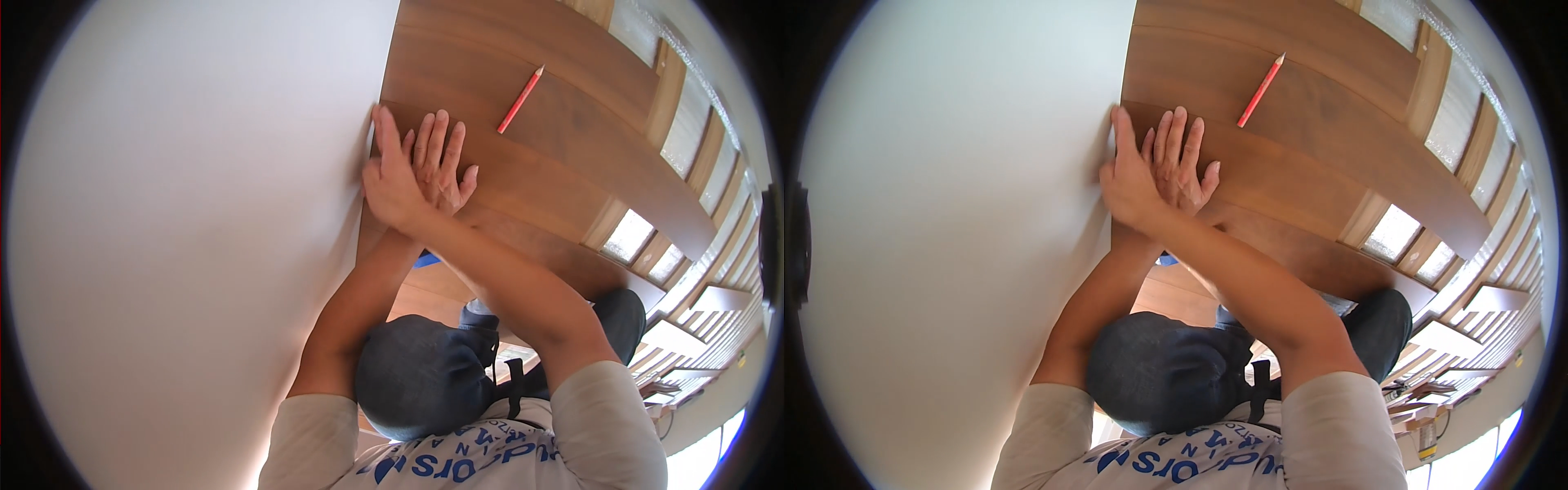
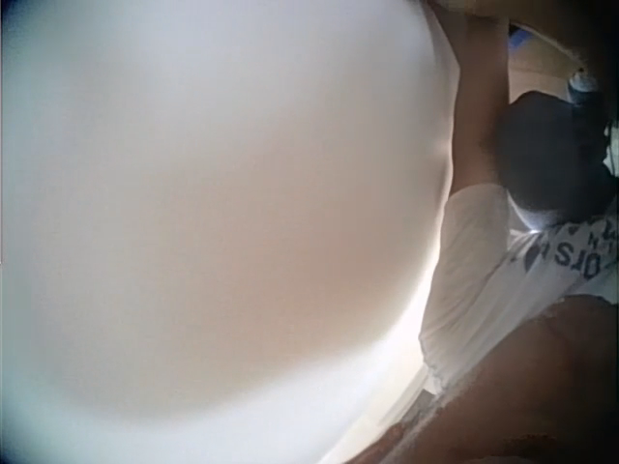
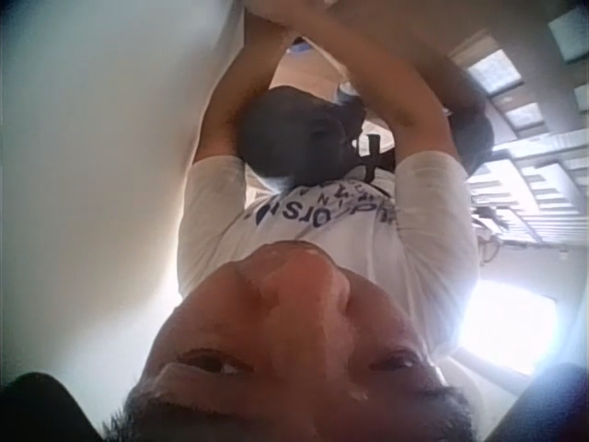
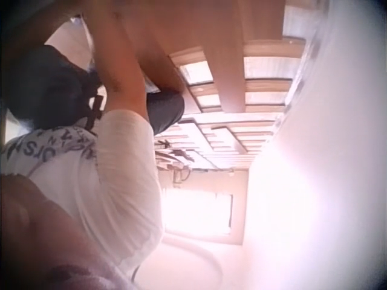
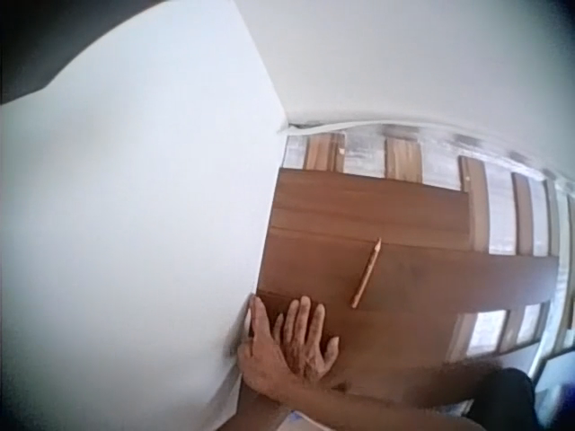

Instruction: The person prepares and installs floor panels by cutting them with a table saw, carrying them to the work area, and positioning them on the subfloor using a square and pencil for alignment.

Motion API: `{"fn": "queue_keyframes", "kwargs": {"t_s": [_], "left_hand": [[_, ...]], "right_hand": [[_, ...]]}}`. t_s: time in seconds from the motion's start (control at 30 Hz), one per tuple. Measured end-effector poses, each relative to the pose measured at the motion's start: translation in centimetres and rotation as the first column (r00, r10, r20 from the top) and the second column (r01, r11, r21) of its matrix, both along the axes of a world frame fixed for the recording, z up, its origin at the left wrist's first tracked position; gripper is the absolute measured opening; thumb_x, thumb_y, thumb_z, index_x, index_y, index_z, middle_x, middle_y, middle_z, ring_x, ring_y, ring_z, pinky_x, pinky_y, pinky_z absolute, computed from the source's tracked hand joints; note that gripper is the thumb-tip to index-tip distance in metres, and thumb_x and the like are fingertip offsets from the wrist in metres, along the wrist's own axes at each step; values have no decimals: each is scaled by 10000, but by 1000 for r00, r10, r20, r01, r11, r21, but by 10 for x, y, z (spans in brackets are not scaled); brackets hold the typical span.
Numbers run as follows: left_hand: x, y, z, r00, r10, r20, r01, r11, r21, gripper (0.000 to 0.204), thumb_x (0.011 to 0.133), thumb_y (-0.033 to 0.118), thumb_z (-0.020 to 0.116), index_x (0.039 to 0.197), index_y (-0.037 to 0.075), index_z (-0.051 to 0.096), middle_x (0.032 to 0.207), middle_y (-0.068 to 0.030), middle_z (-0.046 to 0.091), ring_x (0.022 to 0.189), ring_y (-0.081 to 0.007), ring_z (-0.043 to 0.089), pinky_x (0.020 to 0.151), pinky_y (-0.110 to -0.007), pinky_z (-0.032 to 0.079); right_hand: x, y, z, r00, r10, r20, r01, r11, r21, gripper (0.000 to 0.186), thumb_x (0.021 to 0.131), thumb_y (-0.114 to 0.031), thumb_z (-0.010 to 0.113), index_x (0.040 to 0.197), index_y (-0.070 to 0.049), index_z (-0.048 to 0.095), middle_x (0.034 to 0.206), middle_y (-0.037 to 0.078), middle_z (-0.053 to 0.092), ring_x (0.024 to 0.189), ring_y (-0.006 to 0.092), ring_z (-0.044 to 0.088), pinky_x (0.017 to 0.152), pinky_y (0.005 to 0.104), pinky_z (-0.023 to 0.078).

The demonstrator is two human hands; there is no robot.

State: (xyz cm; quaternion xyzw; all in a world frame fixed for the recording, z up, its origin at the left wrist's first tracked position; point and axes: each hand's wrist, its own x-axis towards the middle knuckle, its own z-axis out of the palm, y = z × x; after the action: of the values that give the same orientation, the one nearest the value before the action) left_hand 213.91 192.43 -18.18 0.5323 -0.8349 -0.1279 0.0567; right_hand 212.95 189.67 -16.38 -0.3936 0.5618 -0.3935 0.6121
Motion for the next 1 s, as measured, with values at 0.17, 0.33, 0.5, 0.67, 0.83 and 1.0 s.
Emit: {"fn": "queue_keyframes", "kwargs": {"t_s": [0.17,0.33,0.5,0.67,0.83,1.0], "left_hand": [[0,1,-1,1000,21,-20,-21,1000,-3,729,917,385,704,1550,79,510,1646,-190,421,1504,-381,421,1211,-563,359],[1,-1,0,1000,22,-22,-22,1000,10,727,909,385,711,1538,76,520,1638,-193,428,1496,-384,430,1196,-567,378],[2,-1,-6,998,12,-60,-16,998,-58,744,889,386,722,1537,80,523,1637,-187,436,1487,-393,445,1188,-569,389],[2,2,1,999,36,-39,-37,999,-31,753,862,347,756,1535,94,534,1648,-171,428,1511,-379,418,1219,-550,355],[-12,2,7,1000,9,-25,-10,999,-41,724,891,331,725,1542,87,523,1660,-159,411,1521,-354,405,1225,-533,353],[6,8,-2,997,43,-66,-47,997,-61,707,925,321,683,1571,114,487,1677,-148,383,1549,-335,355,1266,-530,273]], "right_hand": [[-1,-10,18,982,-36,186,-4,978,210,787,924,39,364,1670,-8,119,1710,213,299,1255,266,602,1120,365,435],[-2,-2,18,996,85,-17,-85,996,34,776,927,44,373,1663,8,128,1711,225,292,1239,269,614,1009,352,497],[4,-13,2,983,-134,123,129,990,47,804,900,77,353,1670,0,135,1730,222,256,1458,333,463,1145,383,418],[-1,-13,18,984,-100,150,72,981,177,778,875,34,455,1621,-21,242,1423,268,542,1453,396,417,1184,422,356],[-39,19,27,983,104,-154,-108,994,-15,597,901,-20,491,1497,-23,454,1053,201,691,1136,316,640,1034,423,457],[-90,102,49,933,205,296,-232,971,58,428,1030,-118,553,1452,-49,545,1134,125,755,996,209,701,934,348,537]]}}
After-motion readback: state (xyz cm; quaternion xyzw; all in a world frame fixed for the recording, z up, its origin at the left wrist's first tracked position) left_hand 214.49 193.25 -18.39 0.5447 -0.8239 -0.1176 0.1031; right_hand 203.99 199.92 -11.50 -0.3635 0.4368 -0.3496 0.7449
